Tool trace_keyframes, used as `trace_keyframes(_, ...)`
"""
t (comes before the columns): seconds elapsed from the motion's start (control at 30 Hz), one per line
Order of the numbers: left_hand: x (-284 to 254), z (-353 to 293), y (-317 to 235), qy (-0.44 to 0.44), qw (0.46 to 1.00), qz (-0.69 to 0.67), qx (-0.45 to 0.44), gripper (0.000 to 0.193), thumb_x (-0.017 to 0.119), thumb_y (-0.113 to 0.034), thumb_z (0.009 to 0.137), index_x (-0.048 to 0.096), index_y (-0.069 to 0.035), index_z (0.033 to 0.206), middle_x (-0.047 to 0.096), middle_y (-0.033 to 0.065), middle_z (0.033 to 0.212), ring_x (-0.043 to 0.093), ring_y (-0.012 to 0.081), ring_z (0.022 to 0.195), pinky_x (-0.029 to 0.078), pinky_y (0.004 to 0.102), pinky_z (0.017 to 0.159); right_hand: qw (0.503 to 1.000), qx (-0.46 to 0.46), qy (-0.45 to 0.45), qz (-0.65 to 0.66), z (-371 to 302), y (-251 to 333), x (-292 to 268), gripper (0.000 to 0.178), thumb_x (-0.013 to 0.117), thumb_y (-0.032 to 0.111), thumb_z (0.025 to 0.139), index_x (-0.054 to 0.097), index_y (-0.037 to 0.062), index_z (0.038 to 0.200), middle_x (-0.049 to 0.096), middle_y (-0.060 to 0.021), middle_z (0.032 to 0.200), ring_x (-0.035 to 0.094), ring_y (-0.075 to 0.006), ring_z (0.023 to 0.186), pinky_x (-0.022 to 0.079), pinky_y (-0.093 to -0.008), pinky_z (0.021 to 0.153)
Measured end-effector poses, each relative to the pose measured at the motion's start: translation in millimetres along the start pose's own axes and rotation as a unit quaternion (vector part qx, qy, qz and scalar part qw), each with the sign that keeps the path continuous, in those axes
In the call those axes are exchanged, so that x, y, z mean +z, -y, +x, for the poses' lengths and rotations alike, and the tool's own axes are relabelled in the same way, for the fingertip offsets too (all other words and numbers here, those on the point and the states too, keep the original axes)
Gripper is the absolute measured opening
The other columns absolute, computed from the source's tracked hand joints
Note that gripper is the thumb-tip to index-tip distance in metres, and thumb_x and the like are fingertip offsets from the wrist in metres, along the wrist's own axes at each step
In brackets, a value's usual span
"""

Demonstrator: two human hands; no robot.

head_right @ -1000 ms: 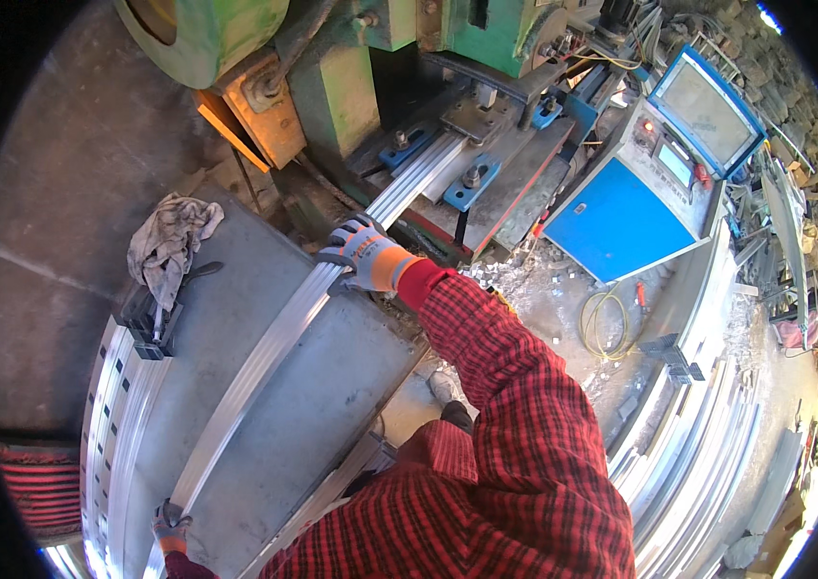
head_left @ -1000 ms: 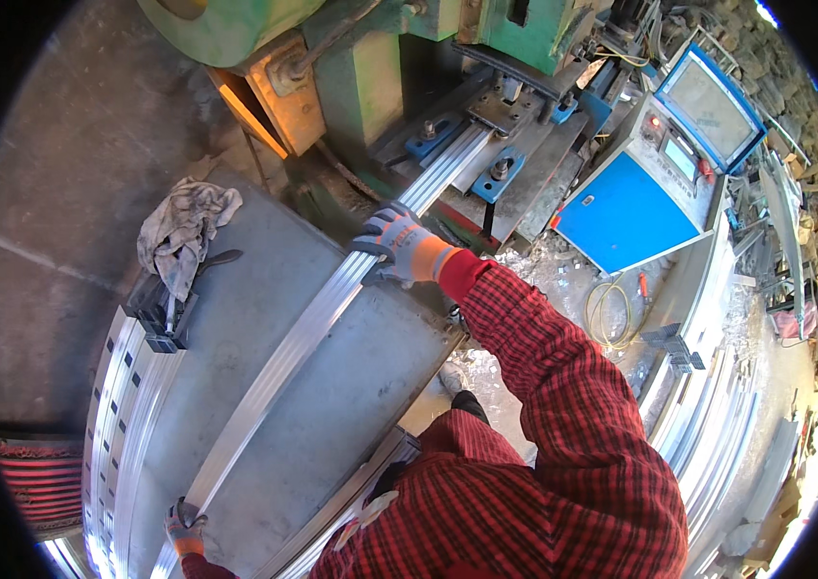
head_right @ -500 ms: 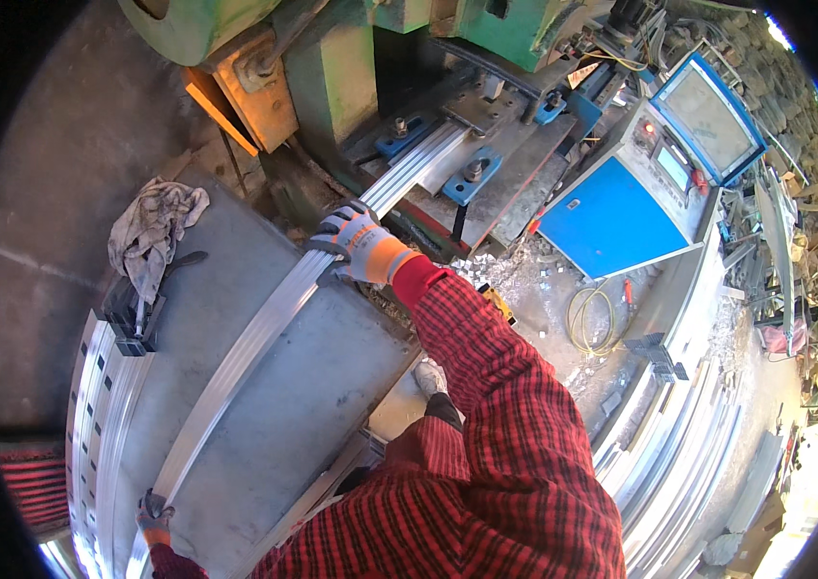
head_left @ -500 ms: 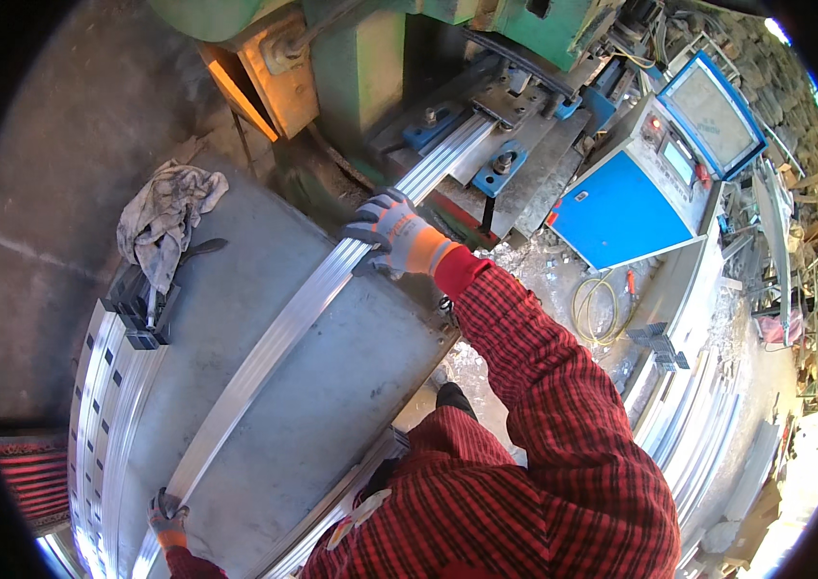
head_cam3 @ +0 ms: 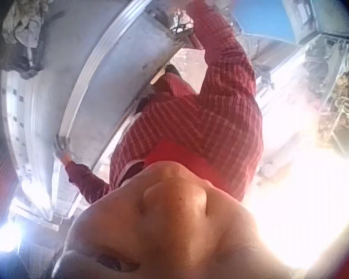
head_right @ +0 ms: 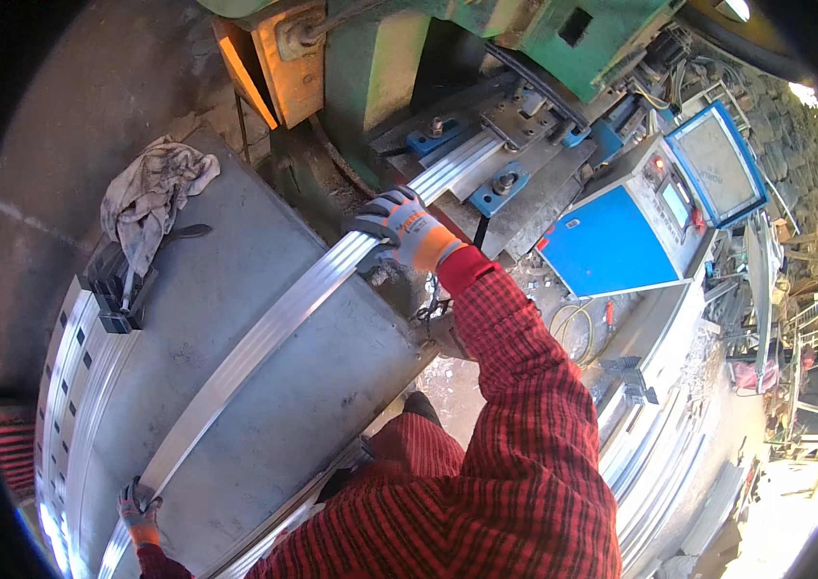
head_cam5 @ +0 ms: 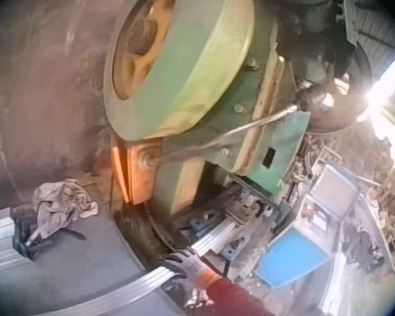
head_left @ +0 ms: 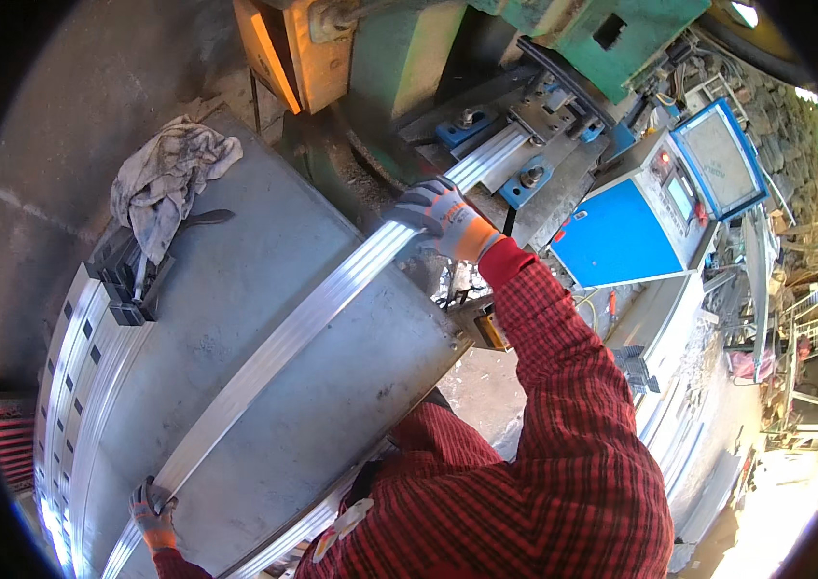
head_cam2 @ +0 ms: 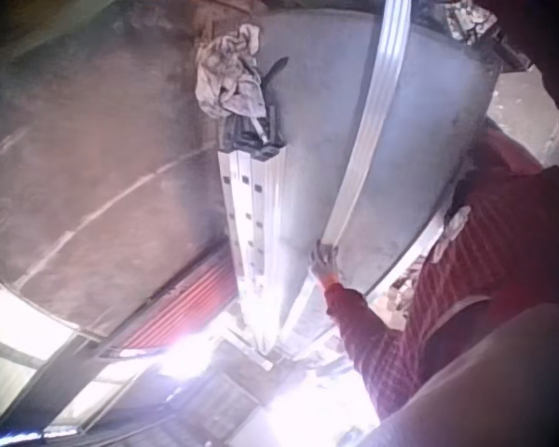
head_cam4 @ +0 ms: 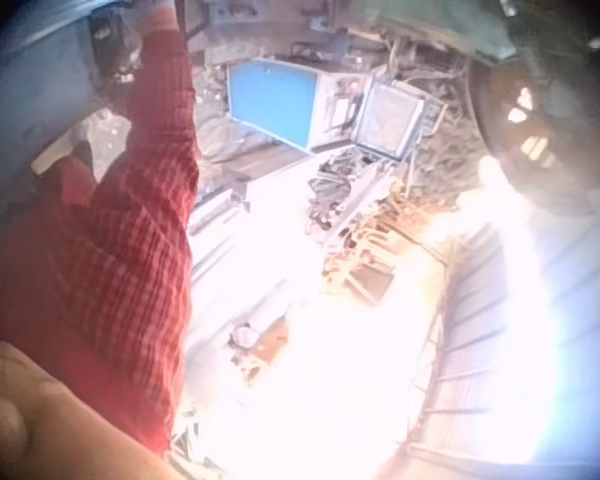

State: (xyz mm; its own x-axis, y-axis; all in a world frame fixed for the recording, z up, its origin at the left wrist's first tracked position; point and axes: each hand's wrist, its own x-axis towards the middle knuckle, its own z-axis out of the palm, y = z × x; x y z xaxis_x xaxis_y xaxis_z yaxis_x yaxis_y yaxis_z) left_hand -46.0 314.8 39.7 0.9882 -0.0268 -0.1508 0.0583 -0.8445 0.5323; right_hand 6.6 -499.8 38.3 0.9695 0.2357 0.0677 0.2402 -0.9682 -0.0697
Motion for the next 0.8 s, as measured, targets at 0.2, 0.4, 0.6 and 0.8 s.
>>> trace_keyframes(0.2,1,1,7,0.036,0.992,0.110,0.050,0.067,0.072,-0.009,0.068,0.058,-0.007,0.133,0.059,0.0150,0.120,0.053,0.0346,0.115,0.042,0.0443,0.100,0.996,-0.041,-0.074,0.011,6,21,-22,0.068,0.078,0.038,0.071,0.058,0.0157,0.131,0.055,-0.0142,0.131,0.047,-0.0369,0.125,0.036,-0.0524,0.107)
trace_keyframes(0.4,5,-6,-2,0.024,0.990,0.110,0.080,0.065,0.069,-0.013,0.074,0.054,-0.004,0.137,0.052,0.0146,0.129,0.051,0.0313,0.118,0.047,0.0425,0.099,0.977,-0.197,0.026,0.081,55,205,14,0.072,0.069,0.053,0.081,0.054,0.0121,0.137,0.057,-0.0124,0.130,0.053,-0.0326,0.121,0.040,-0.0539,0.104)
trace_keyframes(0.6,1,-8,-1,0.036,0.993,0.112,0.017,0.066,0.074,-0.011,0.077,0.052,-0.006,0.140,0.054,0.0143,0.132,0.050,0.0329,0.121,0.042,0.0428,0.104,0.976,-0.188,0.055,0.091,53,194,14,0.042,0.060,0.040,0.090,0.060,0.0138,0.123,0.059,-0.0066,0.115,0.058,-0.0265,0.108,0.047,-0.0437,0.090)
trace_keyframes(0.8,100,42,-160,0.000,0.971,0.127,0.202,0.073,0.080,-0.004,0.065,0.056,-0.004,0.134,0.056,0.0137,0.125,0.051,0.0339,0.115,0.044,0.0442,0.098,0.985,-0.147,0.073,0.060,45,24,-21,0.050,0.073,0.037,0.080,0.062,0.0156,0.124,0.061,-0.0078,0.123,0.058,-0.0292,0.111,0.047,-0.0419,0.093)
